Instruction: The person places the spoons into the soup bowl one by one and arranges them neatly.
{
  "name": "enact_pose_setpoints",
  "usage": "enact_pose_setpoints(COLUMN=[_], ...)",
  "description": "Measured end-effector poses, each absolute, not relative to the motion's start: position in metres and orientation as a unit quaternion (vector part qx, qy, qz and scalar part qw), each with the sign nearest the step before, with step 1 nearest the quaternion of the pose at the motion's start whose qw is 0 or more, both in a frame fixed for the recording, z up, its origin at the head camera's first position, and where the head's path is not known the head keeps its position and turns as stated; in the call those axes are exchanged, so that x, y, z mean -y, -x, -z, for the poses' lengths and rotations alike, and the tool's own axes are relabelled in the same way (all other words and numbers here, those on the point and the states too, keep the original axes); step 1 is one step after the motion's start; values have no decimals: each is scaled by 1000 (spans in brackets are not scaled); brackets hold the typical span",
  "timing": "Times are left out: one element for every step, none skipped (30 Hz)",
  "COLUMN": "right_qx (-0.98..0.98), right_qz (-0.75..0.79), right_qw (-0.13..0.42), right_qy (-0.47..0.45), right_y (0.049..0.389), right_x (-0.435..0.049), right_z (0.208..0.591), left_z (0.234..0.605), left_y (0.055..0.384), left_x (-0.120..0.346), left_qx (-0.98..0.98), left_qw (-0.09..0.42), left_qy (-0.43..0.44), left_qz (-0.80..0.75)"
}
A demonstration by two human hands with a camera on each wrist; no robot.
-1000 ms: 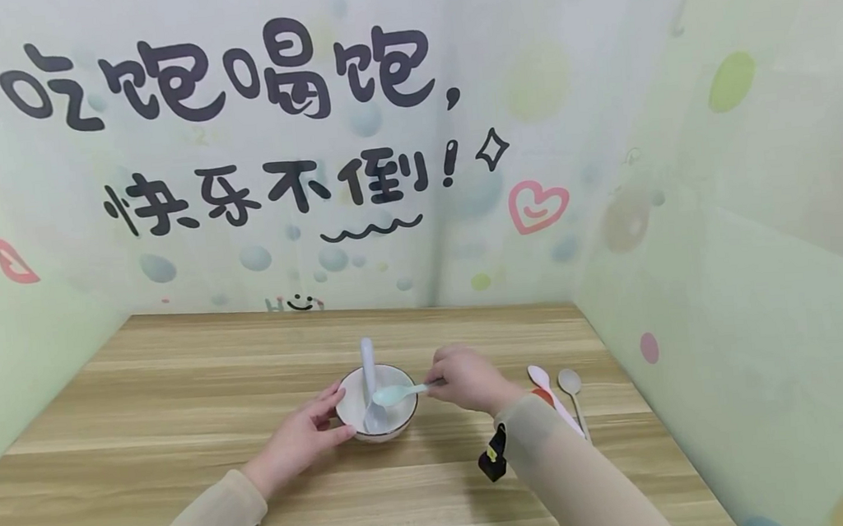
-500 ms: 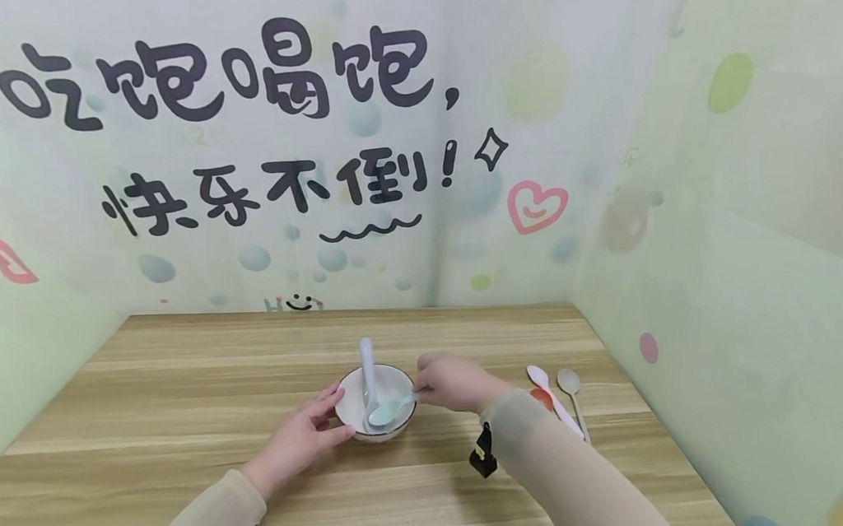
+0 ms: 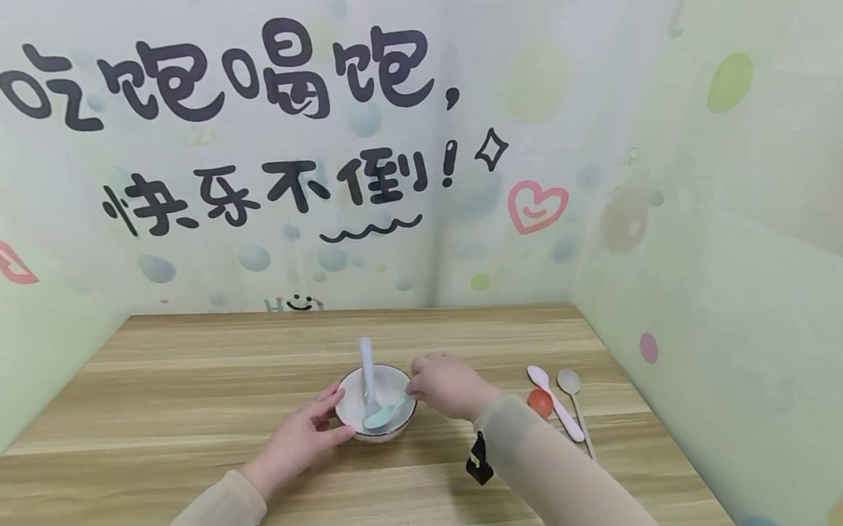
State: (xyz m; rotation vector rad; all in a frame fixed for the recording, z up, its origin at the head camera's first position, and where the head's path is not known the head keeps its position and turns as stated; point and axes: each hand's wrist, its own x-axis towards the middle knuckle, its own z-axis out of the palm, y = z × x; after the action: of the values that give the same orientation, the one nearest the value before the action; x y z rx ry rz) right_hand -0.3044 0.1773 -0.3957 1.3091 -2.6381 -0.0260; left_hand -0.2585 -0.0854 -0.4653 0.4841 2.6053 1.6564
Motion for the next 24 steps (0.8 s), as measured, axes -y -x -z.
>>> enact_pose_setpoints(right_qx=[892,892,892,892,892,892,892,892,891,890,888,887,886,885,883,883,882,882,881,880,879,878,877,875], right_qz=[12,15,17,16,13,14,15,18,25,32,43,53,62,69,74,77,80,82,84,87,90,96,101,106], right_qw=[101,104,108,112,116,122,128,134,140,146,151,155,159,162,165,166,168,169,172,175,178,181,185,188], right_qy=[-441,-439,-438,-437,-436,-435,-433,-432,-432,-432,-431,-431,-431,-432,-432,-432,-432,-432,-432,-433,-433,-432,-432,-433], right_y=[304,303,303,302,302,302,302,302,302,302,302,302,302,302,301,301,300,300,299,298,298,297,297,296], right_x=[-177,-177,-176,-176,-176,-176,-176,-176,-176,-176,-177,-177,-177,-177,-177,-177,-177,-177,-177,-177,-177,-177,-176,-176], right_z=[396,397,397,398,398,400,401,402,403,404,406,407,409,409,410,411,411,412,412,412,413,414,414,415], left_z=[465,465,466,466,466,466,467,467,467,467,467,467,467,466,467,467,467,466,467,467,467,467,467,466], left_y=[259,259,259,259,259,259,259,259,259,259,259,259,259,258,259,259,259,258,258,258,258,258,258,258], left_x=[85,85,85,85,85,85,85,85,85,85,85,85,85,85,86,86,85,85,85,85,85,85,85,85], left_qx=[-834,-834,-834,-835,-835,-835,-836,-835,-835,-835,-834,-834,-834,-833,-833,-832,-832,-831,-831,-830,-829,-829,-829,-829], left_qw=[8,7,7,6,5,3,1,0,0,0,2,3,4,6,8,8,8,7,7,7,8,9,9,11], left_qy=[-154,-153,-152,-153,-154,-155,-156,-157,-158,-159,-157,-156,-156,-155,-154,-154,-155,-156,-158,-158,-158,-156,-155,-153], left_qz=[-530,-530,-530,-529,-528,-527,-527,-527,-527,-527,-528,-529,-530,-531,-532,-533,-533,-534,-534,-535,-536,-537,-537,-538])
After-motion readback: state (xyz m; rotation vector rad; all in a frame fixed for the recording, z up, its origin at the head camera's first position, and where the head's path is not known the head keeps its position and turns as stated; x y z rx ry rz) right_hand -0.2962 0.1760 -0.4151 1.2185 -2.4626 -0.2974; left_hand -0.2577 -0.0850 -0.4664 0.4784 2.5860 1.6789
